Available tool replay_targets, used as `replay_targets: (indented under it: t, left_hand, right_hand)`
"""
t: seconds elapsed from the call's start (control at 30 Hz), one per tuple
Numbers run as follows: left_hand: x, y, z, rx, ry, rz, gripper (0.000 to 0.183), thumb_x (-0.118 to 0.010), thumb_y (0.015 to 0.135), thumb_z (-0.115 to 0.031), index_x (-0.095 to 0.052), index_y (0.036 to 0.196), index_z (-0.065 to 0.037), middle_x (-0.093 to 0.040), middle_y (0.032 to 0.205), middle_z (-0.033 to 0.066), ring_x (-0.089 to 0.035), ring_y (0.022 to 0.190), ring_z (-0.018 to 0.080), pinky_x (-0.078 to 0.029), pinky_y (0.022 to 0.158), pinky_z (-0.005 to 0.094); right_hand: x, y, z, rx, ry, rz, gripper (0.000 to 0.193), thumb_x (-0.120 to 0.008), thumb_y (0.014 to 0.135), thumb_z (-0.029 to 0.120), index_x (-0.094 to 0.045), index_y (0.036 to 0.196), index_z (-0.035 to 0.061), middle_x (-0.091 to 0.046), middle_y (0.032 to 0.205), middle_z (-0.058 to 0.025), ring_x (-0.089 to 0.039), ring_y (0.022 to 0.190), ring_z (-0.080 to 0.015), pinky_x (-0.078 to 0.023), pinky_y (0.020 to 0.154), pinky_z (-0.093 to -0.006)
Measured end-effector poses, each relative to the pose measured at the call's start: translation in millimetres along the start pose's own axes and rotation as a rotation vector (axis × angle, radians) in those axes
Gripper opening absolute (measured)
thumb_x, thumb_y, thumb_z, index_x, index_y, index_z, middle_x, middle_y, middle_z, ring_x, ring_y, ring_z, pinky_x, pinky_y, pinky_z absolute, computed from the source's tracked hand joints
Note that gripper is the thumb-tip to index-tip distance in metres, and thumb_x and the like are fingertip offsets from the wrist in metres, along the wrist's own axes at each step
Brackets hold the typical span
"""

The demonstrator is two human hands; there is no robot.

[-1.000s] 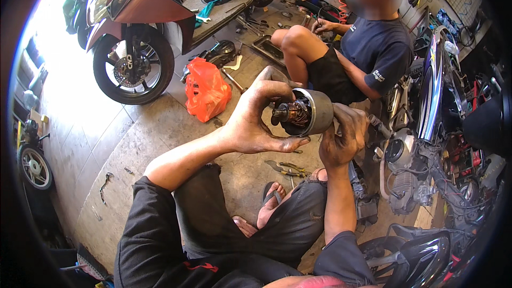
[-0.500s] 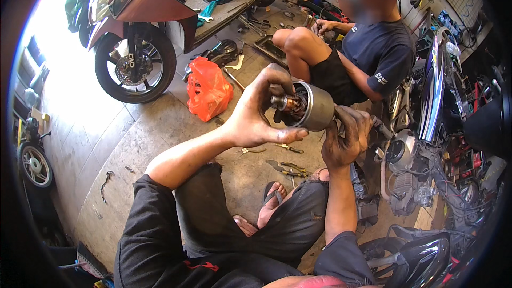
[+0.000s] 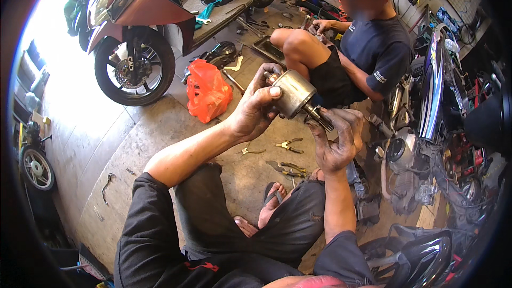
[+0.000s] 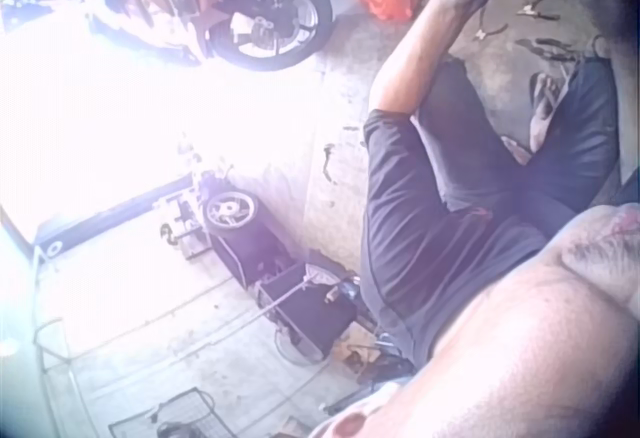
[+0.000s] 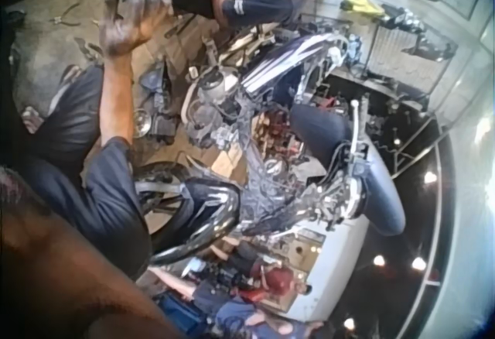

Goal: The person disassembles and handles various internal components of a motorcycle starter motor, including the armature and brush plate assembly, while seated on the floor with another person.

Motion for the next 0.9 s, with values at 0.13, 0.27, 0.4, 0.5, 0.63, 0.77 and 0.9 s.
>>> replay_targets:
  t: [0.13, 0.27, 0.4, 0.5, 0.63, 0.77, 0.9]
  left_hand:
    - [-3, -1, 10, 0.08, -0.086, -0.033, 0.043, -0.068, 0.085, -0.03, -0.046, 0.121, -0.018, -0.057, 0.102, -0.0007, -0.057, 0.075, 0.0058, -0.044, 0.055, 0.0191]
    - [0, -2, 23, 0.176, -0.152, -0.034, 0.043, -0.065, 0.086, -0.033, -0.047, 0.124, -0.019, -0.059, 0.105, -0.0002, -0.057, 0.074, 0.0057, -0.045, 0.055, 0.0204]
    - [2, -2, 29, 0.206, -0.172, -0.029, 0.045, -0.064, 0.087, -0.036, -0.047, 0.125, -0.02, -0.06, 0.102, 0.0, -0.057, 0.072, 0.0064, -0.045, 0.055, 0.021]
    - [5, -4, 32, 0.248, -0.207, -0.023, 0.043, -0.064, 0.087, -0.037, -0.05, 0.123, -0.018, -0.062, 0.1, 0.0007, -0.056, 0.068, 0.0069, -0.045, 0.057, 0.0218]
    - [7, -7, 30, 0.232, -0.244, -0.097, 0.044, -0.062, 0.086, -0.044, -0.06, 0.115, -0.01, -0.069, 0.093, 0.0027, -0.054, 0.058, 0.0063, -0.045, 0.054, 0.0197]
    - [8, -9, 28, 0.257, -0.245, -0.167, 0.048, -0.061, 0.087, -0.048, -0.063, 0.112, -0.007, -0.071, 0.091, 0.0033, -0.052, 0.053, 0.0061, -0.045, 0.053, 0.0186]
    - [10, -8, 26, 0.269, -0.294, -0.064, 0.045, -0.065, 0.087, -0.04, -0.056, 0.12, -0.012, -0.068, 0.095, 0.0008, -0.055, 0.058, 0.0056, -0.047, 0.058, 0.0209]
  right_hand:
    - [-1, 1, 0, -0.012, 0.031, 0.016, 0.032, -0.081, 0.078, 0.02, -0.067, 0.101, 0.003, -0.066, 0.092, -0.0099, -0.059, 0.086, -0.0267, -0.046, 0.079, -0.0389]
    - [-7, 2, 0, -0.032, 0.067, 0.03, 0.031, -0.081, 0.075, 0.014, -0.067, 0.1, 0.0017, -0.066, 0.092, -0.0112, -0.059, 0.086, -0.0271, -0.046, 0.08, -0.0388]
    - [-9, 4, 2, -0.049, 0.067, 0.019, 0.032, -0.081, 0.074, 0.013, -0.067, 0.101, 0.0031, -0.065, 0.093, -0.0104, -0.059, 0.086, -0.0265, -0.046, 0.079, -0.0383]
    - [-12, 6, 3, -0.067, 0.067, 0.005, 0.033, -0.083, 0.073, 0.016, -0.069, 0.101, 0.006, -0.064, 0.092, -0.0082, -0.058, 0.085, -0.0254, -0.046, 0.078, -0.0373]
    - [-17, 9, 7, -0.063, 0.084, 0.009, 0.035, -0.083, 0.073, 0.014, -0.068, 0.104, 0.0055, -0.065, 0.095, -0.0087, -0.058, 0.088, -0.0259, -0.046, 0.08, -0.0377]
    - [-18, 11, 9, -0.04, 0.097, 0.012, 0.044, -0.082, 0.072, 0.012, -0.064, 0.112, 0.0037, -0.066, 0.1, -0.0104, -0.06, 0.092, -0.0273, -0.047, 0.084, -0.038]
    - [-26, -4, -4, -0.183, 0.217, -0.023, 0.057, -0.081, 0.073, 0.01, -0.056, 0.124, 0.0022, -0.067, 0.104, -0.0116, -0.059, 0.097, -0.0277, -0.047, 0.086, -0.0382]
Point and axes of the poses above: each hand's wrist, its own y-axis towards the middle knuckle, its own x-axis out of the back of the hand, z = x × y, the point moved 7 cm from there along y, towards the middle knuckle
